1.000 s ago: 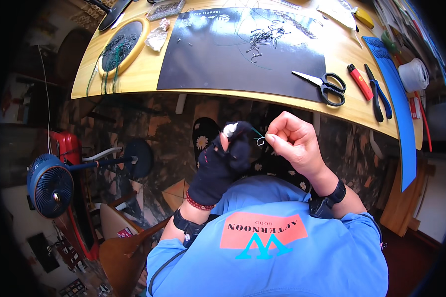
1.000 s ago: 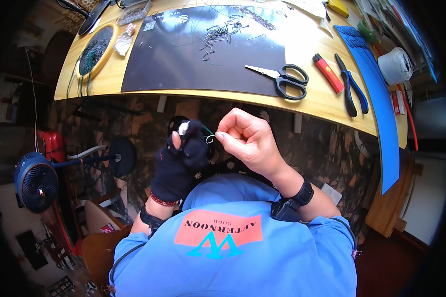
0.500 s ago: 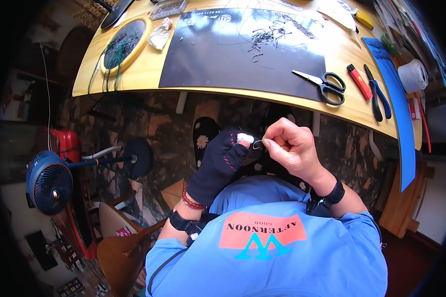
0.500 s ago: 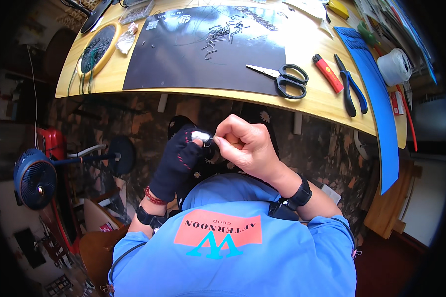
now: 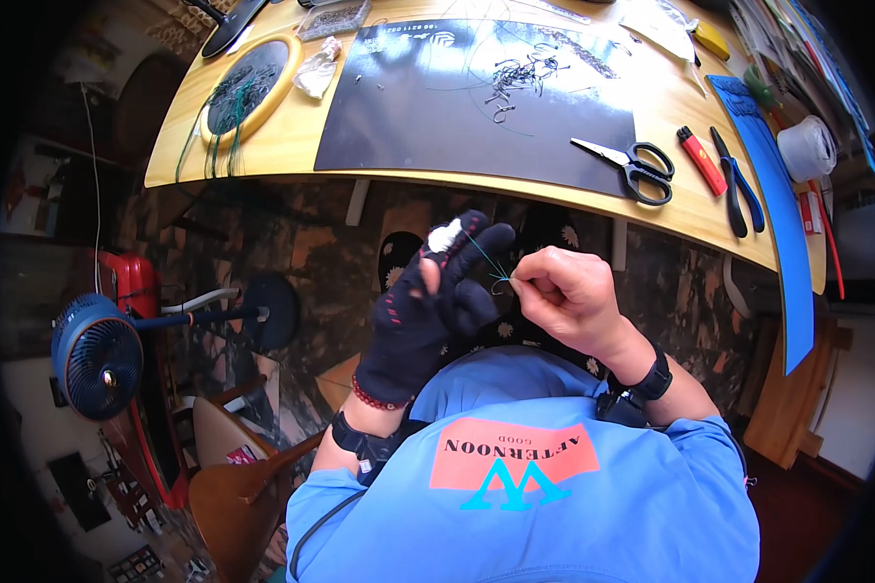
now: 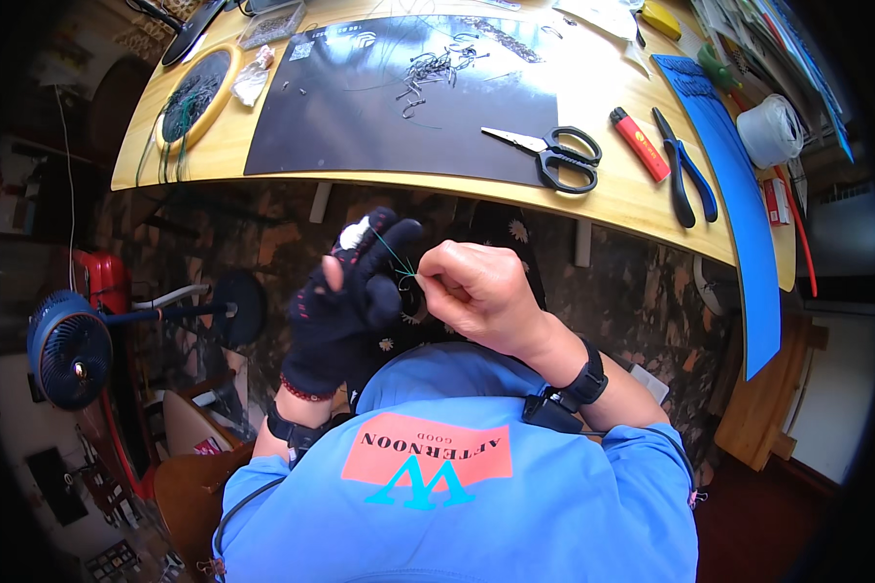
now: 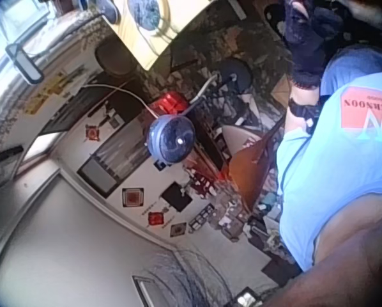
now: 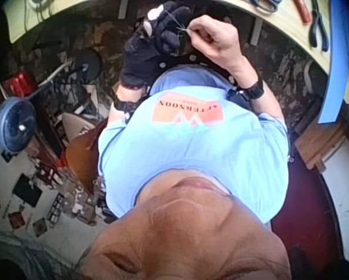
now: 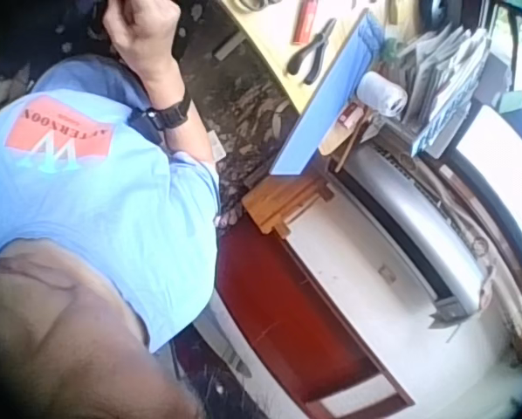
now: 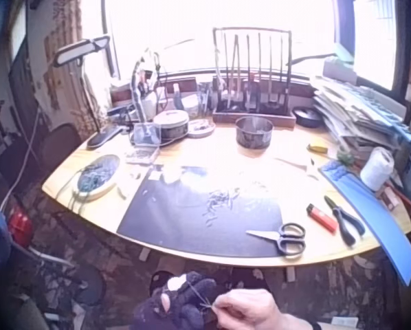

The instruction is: Assembling a small object, likely a fishing lure, using wire, beads, pliers, and a lighter.

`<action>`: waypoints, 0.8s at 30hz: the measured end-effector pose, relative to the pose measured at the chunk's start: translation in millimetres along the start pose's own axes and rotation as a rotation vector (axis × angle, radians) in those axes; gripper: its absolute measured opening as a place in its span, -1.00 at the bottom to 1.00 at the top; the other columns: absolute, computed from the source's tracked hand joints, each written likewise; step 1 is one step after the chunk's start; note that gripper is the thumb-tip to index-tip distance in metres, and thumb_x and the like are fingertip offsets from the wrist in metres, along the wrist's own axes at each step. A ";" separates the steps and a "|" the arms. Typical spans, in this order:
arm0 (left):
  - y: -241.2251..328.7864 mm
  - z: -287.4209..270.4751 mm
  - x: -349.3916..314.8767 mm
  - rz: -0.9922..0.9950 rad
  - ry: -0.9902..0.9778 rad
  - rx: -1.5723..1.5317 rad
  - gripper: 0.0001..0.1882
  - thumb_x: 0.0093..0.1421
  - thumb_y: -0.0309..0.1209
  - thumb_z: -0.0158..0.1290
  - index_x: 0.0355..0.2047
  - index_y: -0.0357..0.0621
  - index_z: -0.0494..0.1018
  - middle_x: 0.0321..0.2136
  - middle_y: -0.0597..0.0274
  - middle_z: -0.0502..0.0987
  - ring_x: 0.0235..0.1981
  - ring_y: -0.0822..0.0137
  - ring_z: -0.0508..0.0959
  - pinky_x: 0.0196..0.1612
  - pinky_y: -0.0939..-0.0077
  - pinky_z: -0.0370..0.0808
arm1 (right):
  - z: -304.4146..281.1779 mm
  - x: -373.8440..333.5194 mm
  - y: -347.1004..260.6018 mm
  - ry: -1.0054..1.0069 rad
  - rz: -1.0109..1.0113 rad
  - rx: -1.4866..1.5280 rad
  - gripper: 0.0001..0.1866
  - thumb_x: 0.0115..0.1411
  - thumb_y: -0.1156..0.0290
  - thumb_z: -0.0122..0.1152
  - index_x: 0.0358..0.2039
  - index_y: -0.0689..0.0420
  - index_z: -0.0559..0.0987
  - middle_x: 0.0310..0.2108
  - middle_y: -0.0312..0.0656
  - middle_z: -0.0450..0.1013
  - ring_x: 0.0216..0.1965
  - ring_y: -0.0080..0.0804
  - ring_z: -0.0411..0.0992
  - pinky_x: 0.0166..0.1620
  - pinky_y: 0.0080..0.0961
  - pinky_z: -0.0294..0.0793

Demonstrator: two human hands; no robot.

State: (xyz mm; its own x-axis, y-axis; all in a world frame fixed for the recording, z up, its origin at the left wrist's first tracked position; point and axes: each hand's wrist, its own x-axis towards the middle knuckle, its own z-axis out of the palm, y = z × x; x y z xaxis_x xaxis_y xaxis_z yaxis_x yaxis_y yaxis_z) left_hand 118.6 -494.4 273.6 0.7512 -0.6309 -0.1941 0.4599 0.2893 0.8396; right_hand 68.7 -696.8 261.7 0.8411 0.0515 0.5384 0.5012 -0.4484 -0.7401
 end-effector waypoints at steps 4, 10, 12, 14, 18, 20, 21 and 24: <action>-25.4 -28.6 9.5 0.232 -0.050 0.771 -0.54 0.48 0.02 -0.08 -0.05 -0.15 0.50 -0.26 0.32 0.54 -0.33 0.48 0.49 -0.22 0.54 0.45 | -5.2 -0.2 -4.9 -0.020 0.208 0.157 -0.87 0.13 0.64 0.28 -0.40 0.15 0.50 -0.74 -0.36 0.11 -0.69 -0.58 0.12 -0.55 -0.54 0.16; -31.6 -1.0 -4.1 0.095 0.197 0.324 -0.39 0.46 0.18 -0.18 0.02 -0.14 0.48 -0.37 0.36 0.51 -0.39 0.51 0.46 -0.26 0.62 0.41 | -4.0 1.3 -5.8 0.014 0.325 0.303 -0.87 0.12 0.69 0.27 -0.40 0.18 0.54 -0.72 -0.39 0.16 -0.68 -0.65 0.07 -0.54 -0.59 0.11; -29.7 6.4 -11.3 0.142 0.094 0.385 -0.27 0.44 0.23 -0.21 0.24 -0.17 0.39 -0.33 0.35 0.53 -0.36 0.53 0.47 -0.25 0.64 0.41 | -0.8 3.9 -2.6 0.031 0.145 0.049 -0.85 0.10 0.66 0.30 -0.37 0.18 0.51 -0.68 -0.29 0.21 -0.66 -0.52 0.21 -0.53 -0.53 0.23; -29.4 4.1 -12.6 0.097 0.060 0.167 -0.25 0.43 0.24 -0.20 0.29 -0.16 0.32 -0.28 0.34 0.55 -0.34 0.52 0.48 -0.24 0.65 0.41 | 5.7 3.7 7.0 0.049 -0.001 -0.030 -0.84 0.07 0.67 0.30 -0.37 0.18 0.51 -0.66 -0.27 0.26 -0.64 -0.48 0.26 -0.53 -0.51 0.25; -16.7 2.1 -6.7 0.023 0.094 -0.187 -0.16 0.42 0.24 -0.16 0.44 -0.15 0.12 -0.12 0.28 0.58 -0.29 0.47 0.53 -0.22 0.62 0.43 | 5.2 0.1 5.7 0.006 -0.115 -0.074 -0.81 0.00 0.70 0.30 -0.37 0.21 0.51 -0.61 -0.23 0.35 -0.62 -0.38 0.35 -0.52 -0.46 0.32; -3.1 -0.1 -1.6 -0.046 0.028 -0.253 -0.23 0.45 0.15 -0.13 0.43 -0.15 0.15 -0.06 0.27 0.58 -0.25 0.44 0.54 -0.20 0.59 0.44 | 3.0 1.0 2.1 -0.007 -0.059 -0.030 -0.82 0.02 0.69 0.30 -0.38 0.20 0.51 -0.63 -0.25 0.33 -0.64 -0.42 0.33 -0.53 -0.48 0.30; 0.1 -0.3 -0.3 0.029 0.029 0.111 -0.39 0.46 0.08 -0.09 0.26 -0.16 0.36 -0.13 0.28 0.56 -0.27 0.44 0.52 -0.21 0.55 0.45 | 1.6 1.9 0.0 -0.017 -0.005 0.014 -0.83 0.04 0.69 0.30 -0.38 0.19 0.51 -0.66 -0.26 0.31 -0.65 -0.45 0.30 -0.54 -0.50 0.28; -17.4 -17.7 8.6 0.312 -0.072 0.779 -0.53 0.47 0.04 -0.08 -0.04 -0.15 0.48 -0.26 0.32 0.53 -0.35 0.44 0.51 -0.24 0.53 0.46 | -5.2 4.0 -7.9 -0.051 0.156 0.102 -0.85 0.09 0.66 0.30 -0.39 0.16 0.51 -0.73 -0.33 0.21 -0.70 -0.54 0.23 -0.56 -0.53 0.22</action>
State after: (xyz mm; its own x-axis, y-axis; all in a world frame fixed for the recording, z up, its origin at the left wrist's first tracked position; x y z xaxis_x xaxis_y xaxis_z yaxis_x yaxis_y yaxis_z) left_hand 125.4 -492.1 248.3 0.7453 -0.6567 0.1154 -0.2418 -0.1050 0.9646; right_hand 67.1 -697.7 271.8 0.9181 0.0345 0.3949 0.3798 -0.3618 -0.8514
